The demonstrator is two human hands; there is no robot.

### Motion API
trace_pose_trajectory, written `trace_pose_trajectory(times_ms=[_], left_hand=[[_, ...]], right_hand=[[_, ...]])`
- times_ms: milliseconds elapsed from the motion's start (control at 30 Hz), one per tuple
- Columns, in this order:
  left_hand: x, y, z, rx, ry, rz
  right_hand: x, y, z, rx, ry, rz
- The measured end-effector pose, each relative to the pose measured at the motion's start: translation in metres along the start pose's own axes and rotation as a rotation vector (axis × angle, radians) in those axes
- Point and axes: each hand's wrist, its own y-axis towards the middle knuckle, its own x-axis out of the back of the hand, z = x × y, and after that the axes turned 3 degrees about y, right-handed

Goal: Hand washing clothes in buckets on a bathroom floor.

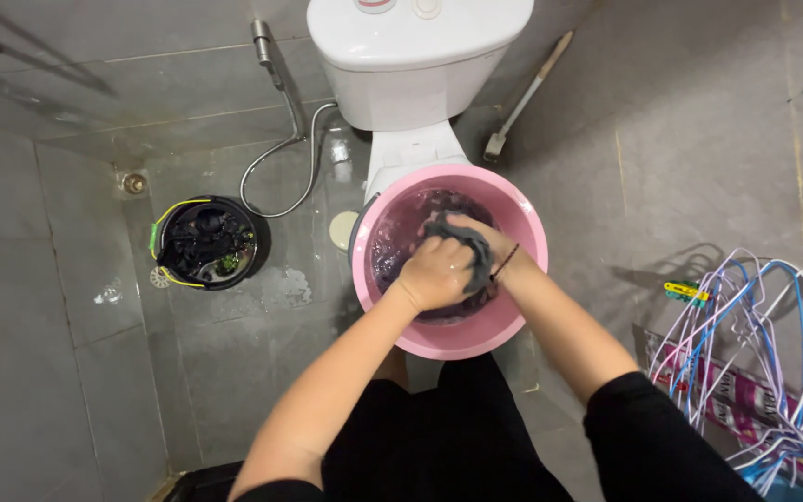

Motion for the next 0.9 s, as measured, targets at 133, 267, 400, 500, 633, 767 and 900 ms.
trace_pose_trajectory(times_ms=[133, 267, 400, 500, 633, 767, 900], left_hand=[[-0.026, -0.017, 0.003, -0.319, 0.096, 0.179], [-0.031, -0.022, -0.012, -0.383, 0.153, 0.204], [-0.044, -0.033, -0.022, -0.439, 0.238, 0.392], [-0.063, -0.047, -0.025, -0.535, 0.341, 0.432], [-0.077, -0.065, -0.03, -0.501, 0.338, 0.371], [-0.029, -0.076, -0.024, -0.46, 0.447, 0.362], [0.04, -0.096, -0.008, 0.074, -0.069, 0.329]], right_hand=[[0.015, 0.015, 0.015, -0.161, -0.464, -0.207], [-0.018, 0.015, 0.011, -0.279, -0.681, -0.202], [-0.026, 0.021, -0.001, -0.32, -1.02, -0.133], [-0.017, 0.032, -0.018, -0.27, -1.412, -0.147], [0.011, 0.044, -0.047, -0.172, -1.763, -0.181], [-0.012, 0.049, -0.056, -0.121, -1.673, -0.096], [-0.04, 0.073, -0.061, -0.098, -1.193, -0.1]])
